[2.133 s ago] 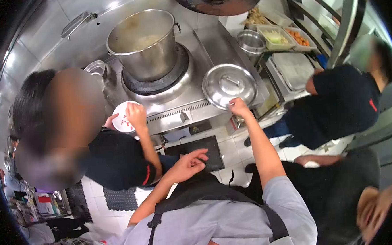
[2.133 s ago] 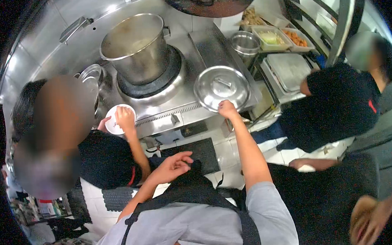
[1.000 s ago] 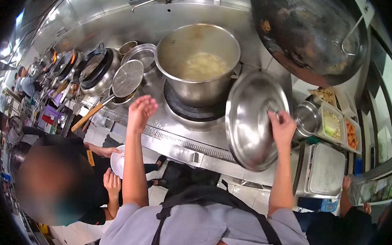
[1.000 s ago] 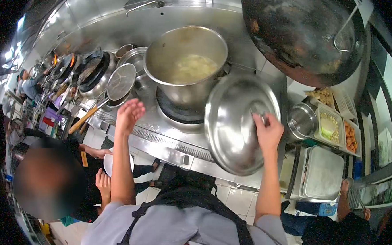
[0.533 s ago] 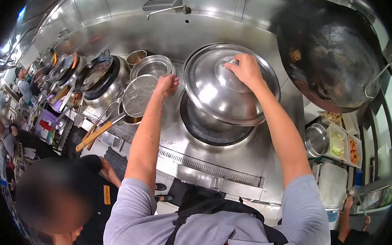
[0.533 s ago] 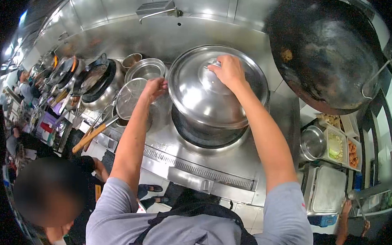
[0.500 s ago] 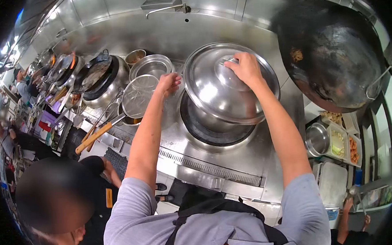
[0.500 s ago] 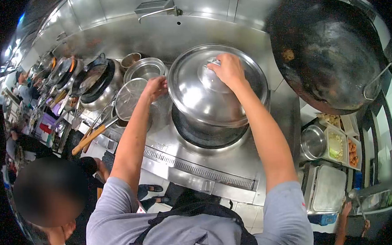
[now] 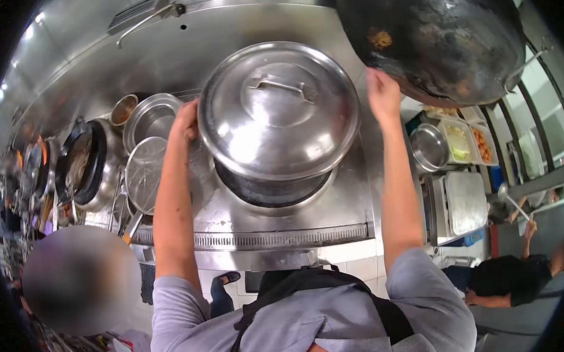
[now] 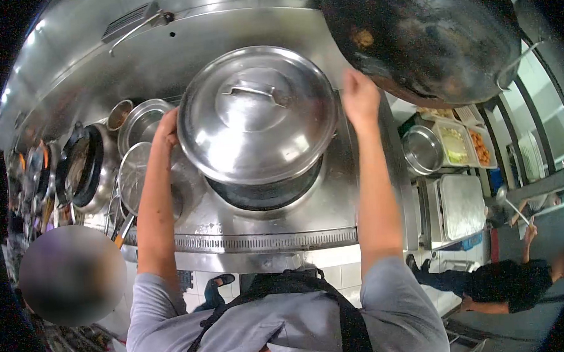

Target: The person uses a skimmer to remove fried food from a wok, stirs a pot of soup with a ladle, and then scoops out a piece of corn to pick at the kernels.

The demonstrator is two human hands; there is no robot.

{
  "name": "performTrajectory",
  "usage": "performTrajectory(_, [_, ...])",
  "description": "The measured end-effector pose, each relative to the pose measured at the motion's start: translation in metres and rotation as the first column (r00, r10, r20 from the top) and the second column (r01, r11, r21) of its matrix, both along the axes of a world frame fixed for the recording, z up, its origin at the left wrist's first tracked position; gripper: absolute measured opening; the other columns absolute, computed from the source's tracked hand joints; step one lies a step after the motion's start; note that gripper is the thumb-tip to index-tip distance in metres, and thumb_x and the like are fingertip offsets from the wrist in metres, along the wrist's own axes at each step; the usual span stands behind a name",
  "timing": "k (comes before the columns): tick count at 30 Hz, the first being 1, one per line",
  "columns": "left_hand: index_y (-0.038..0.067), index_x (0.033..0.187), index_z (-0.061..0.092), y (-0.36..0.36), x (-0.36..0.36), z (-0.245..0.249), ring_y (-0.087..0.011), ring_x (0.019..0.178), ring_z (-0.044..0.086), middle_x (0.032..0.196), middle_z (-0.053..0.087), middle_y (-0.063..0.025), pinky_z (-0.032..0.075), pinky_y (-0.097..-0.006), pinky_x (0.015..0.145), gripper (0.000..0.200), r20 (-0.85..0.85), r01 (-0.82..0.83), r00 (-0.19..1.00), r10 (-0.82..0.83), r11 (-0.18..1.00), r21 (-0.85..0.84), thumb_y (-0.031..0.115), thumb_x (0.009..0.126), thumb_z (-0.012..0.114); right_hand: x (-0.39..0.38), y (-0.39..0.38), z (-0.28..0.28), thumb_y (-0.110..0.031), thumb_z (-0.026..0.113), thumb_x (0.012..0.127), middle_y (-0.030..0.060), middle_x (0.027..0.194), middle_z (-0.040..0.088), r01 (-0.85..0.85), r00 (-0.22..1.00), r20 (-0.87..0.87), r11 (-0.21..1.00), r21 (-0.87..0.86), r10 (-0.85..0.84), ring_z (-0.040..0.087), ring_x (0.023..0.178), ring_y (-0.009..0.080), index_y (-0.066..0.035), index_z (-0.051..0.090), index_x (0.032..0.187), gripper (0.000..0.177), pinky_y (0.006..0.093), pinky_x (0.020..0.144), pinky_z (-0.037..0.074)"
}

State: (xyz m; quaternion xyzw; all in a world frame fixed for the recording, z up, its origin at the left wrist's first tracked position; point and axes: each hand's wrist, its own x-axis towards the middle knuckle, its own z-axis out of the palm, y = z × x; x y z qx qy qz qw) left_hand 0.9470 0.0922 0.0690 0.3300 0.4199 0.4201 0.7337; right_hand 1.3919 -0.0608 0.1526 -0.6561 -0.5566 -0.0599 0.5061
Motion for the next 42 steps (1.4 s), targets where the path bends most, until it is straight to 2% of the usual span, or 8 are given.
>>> performTrajectory(3, [-0.005,0.101,0.065,0.016,-0.005,-0.015,-0.0217,0.072,0.069,0.090,0.070,-0.0144,0.060,-0.0345,0.063,0.030,-0.028,0.009,1.000,-0.011,0.999,-0.050,0.019,0.099,0.048,0.020,-0.035,-0.060,-0.024,0.051,0.099,0.0103,0.088,0.070,-0.140,0.892,-0.448,0.905,-0.401,-0.060,0.066,0.074,0.0235,0.000,0.066,0.102,0.028,0.0408,0.063,0.053])
performTrajectory(10, [-0.009,0.105,0.064,0.011,-0.001,-0.006,-0.0215,0.074,0.070,0.094,0.070,-0.0169,0.061,-0.0338,0.061,0.030,0.100,0.059,0.994,-0.049,0.994,-0.096,0.017,0.099,0.049,0.002,-0.004,-0.100,-0.028,0.059,0.095,0.0080,0.088,0.067,-0.344,0.150,-0.973,0.914,-0.217,-0.175,0.065,0.072,0.0219,0.000,0.065,0.101,0.029,0.0385,0.062,0.054])
performTrajectory(20, [-0.008,0.098,0.063,-0.050,0.006,0.026,-0.0219,0.071,0.067,0.088,0.068,-0.0144,0.059,-0.0348,0.062,0.026,-0.131,-0.047,0.990,0.049,0.999,0.025,0.012,0.098,0.047,0.002,-0.039,-0.071,-0.024,0.055,0.096,0.0147,0.090,0.066,-0.351,0.246,-0.963,0.916,-0.193,-0.108,0.067,0.075,0.0256,0.008,0.063,0.101,0.033,0.0410,0.063,0.060])
performTrajectory(23, [-0.002,0.108,0.063,-0.119,0.041,0.071,-0.0205,0.091,0.065,0.099,0.068,-0.0117,0.056,-0.0341,0.082,0.030,-0.079,-0.100,0.992,0.099,0.995,-0.012,0.017,0.102,0.041,0.019,-0.098,-0.071,-0.026,0.051,0.096,0.0156,0.095,0.065,-0.181,0.314,-0.917,0.933,-0.313,-0.246,0.067,0.075,0.0239,0.008,0.057,0.112,0.038,0.0376,0.061,0.058])
performTrajectory(27, [0.001,0.111,0.064,-0.169,0.061,0.069,-0.0198,0.094,0.066,0.103,0.070,-0.0086,0.052,-0.0336,0.089,0.033,-0.003,0.016,1.000,-0.016,1.000,-0.017,0.025,0.102,0.044,0.070,-0.154,-0.078,-0.023,0.059,0.094,0.0112,0.097,0.065,-0.320,0.322,-0.946,0.935,-0.153,-0.045,0.066,0.078,0.0199,0.006,0.054,0.121,0.040,0.0331,0.060,0.056])
performTrajectory(37, [0.003,0.124,0.058,-0.315,0.192,0.035,-0.0263,0.111,0.057,0.125,0.060,-0.0149,0.044,-0.0403,0.101,0.047,0.107,0.204,0.977,-0.187,0.961,-0.184,0.041,0.099,0.047,0.143,-0.318,-0.037,-0.027,0.059,0.094,0.0089,0.099,0.066,-0.163,0.343,-0.921,0.954,-0.251,-0.184,0.063,0.079,0.0169,0.002,0.061,0.118,0.038,0.0299,0.065,0.053])
performTrajectory(38, [0.009,0.111,0.063,-0.327,0.209,0.027,-0.0140,0.056,0.059,0.089,0.069,-0.0052,0.047,-0.0271,0.049,0.046,-0.009,0.192,0.980,-0.198,0.957,-0.218,0.048,0.099,0.041,0.153,-0.331,-0.039,-0.029,0.059,0.094,0.0083,0.101,0.066,-0.160,0.355,-0.912,0.947,-0.278,-0.207,0.063,0.081,0.0169,0.001,0.062,0.118,0.038,0.0296,0.066,0.052])
performTrajectory(42, [0.010,0.107,0.062,-0.354,0.253,-0.036,-0.0104,0.051,0.051,0.085,0.068,-0.0023,0.038,-0.0239,0.044,0.044,0.076,0.197,0.980,-0.183,0.943,-0.267,0.048,0.099,0.044,0.195,-0.369,-0.060,-0.034,0.056,0.095,0.0058,0.106,0.066,-0.181,0.375,-0.871,0.897,-0.404,-0.317,0.063,0.085,0.0166,-0.002,0.062,0.120,0.041,0.0282,0.070,0.052])
